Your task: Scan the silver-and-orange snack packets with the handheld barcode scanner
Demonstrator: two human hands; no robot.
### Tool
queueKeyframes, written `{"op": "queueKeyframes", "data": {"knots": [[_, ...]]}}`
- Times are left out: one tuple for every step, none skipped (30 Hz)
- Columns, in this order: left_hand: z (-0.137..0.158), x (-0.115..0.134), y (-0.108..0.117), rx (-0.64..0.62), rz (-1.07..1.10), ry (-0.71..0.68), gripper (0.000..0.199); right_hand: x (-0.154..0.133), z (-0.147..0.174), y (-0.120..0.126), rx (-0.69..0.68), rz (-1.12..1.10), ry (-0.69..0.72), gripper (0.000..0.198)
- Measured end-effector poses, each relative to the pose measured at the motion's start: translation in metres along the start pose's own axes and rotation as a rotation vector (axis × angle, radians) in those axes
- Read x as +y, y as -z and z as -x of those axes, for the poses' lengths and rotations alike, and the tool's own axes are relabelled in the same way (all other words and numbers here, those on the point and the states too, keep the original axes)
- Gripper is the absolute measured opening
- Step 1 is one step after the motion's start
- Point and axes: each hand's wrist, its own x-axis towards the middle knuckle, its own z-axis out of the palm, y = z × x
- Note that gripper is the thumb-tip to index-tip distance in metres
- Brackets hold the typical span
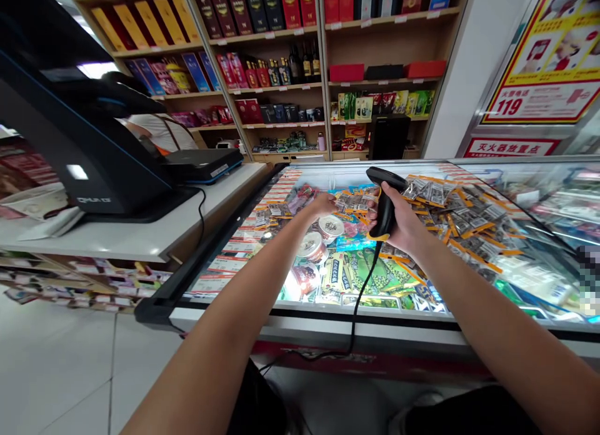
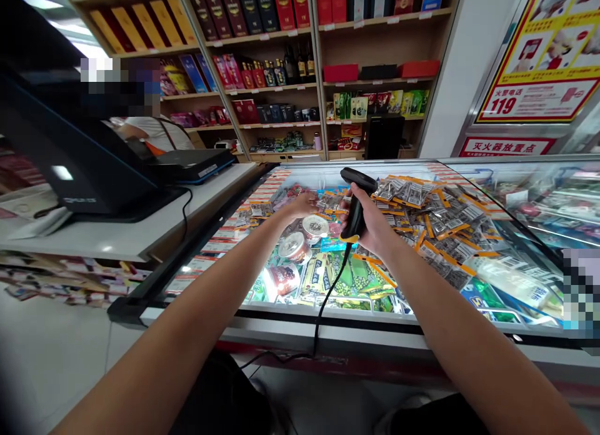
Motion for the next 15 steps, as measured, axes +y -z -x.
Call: {"op": "queueKeyframes", "data": {"knots": [[0.003, -0.001, 0.007, 0.0, -0.002, 0.022, 0.024, 0.0, 0.001, 0.0, -0.001, 0.005, -0.01, 0.041], [0.008, -0.002, 0.014, 0.004, 0.005, 0.038, 0.026, 0.0, 0.001, 0.0, -0.01, 0.005, -0.019, 0.04], [0.013, -0.003, 0.021, 0.007, 0.014, 0.05, 0.028, 0.0, 0.001, 0.0, -0.029, -0.004, -0.028, 0.039], [0.018, -0.004, 0.028, 0.012, 0.027, 0.057, 0.029, -0.001, 0.001, 0.0, -0.055, -0.019, -0.037, 0.037], [0.024, -0.005, 0.034, 0.017, 0.044, 0.06, 0.03, -0.001, 0.002, 0.0, -0.085, -0.033, -0.047, 0.034], [0.029, -0.007, 0.04, 0.022, 0.065, 0.058, 0.03, -0.001, 0.002, 0.0, -0.115, -0.042, -0.059, 0.031], [0.034, -0.009, 0.044, 0.028, 0.088, 0.053, 0.03, 0.0, 0.002, 0.0, -0.141, -0.044, -0.071, 0.029], [0.039, -0.011, 0.047, 0.036, 0.112, 0.045, 0.03, 0.0, 0.002, 0.0, -0.164, -0.042, -0.083, 0.027], [0.043, -0.013, 0.049, 0.046, 0.133, 0.037, 0.032, 0.001, 0.002, 0.0, -0.184, -0.037, -0.095, 0.025], [0.045, -0.014, 0.049, 0.054, 0.153, 0.028, 0.033, 0.003, 0.002, -0.001, -0.204, -0.03, -0.107, 0.024], [0.046, -0.016, 0.048, 0.06, 0.169, 0.017, 0.034, 0.004, 0.002, -0.002, -0.22, -0.018, -0.118, 0.023], [0.047, -0.018, 0.045, 0.062, 0.181, 0.005, 0.035, 0.006, 0.003, -0.003, -0.233, 0.0, -0.127, 0.023], [0.047, -0.019, 0.042, 0.062, 0.189, -0.009, 0.035, 0.009, 0.003, -0.003, -0.243, 0.025, -0.13, 0.022], [0.046, -0.021, 0.038, 0.063, 0.194, -0.022, 0.034, 0.011, 0.003, -0.004, -0.251, 0.059, -0.128, 0.022], [0.046, -0.021, 0.034, 0.067, 0.196, -0.033, 0.035, 0.014, 0.003, -0.005, -0.254, 0.099, -0.123, 0.022]]}}
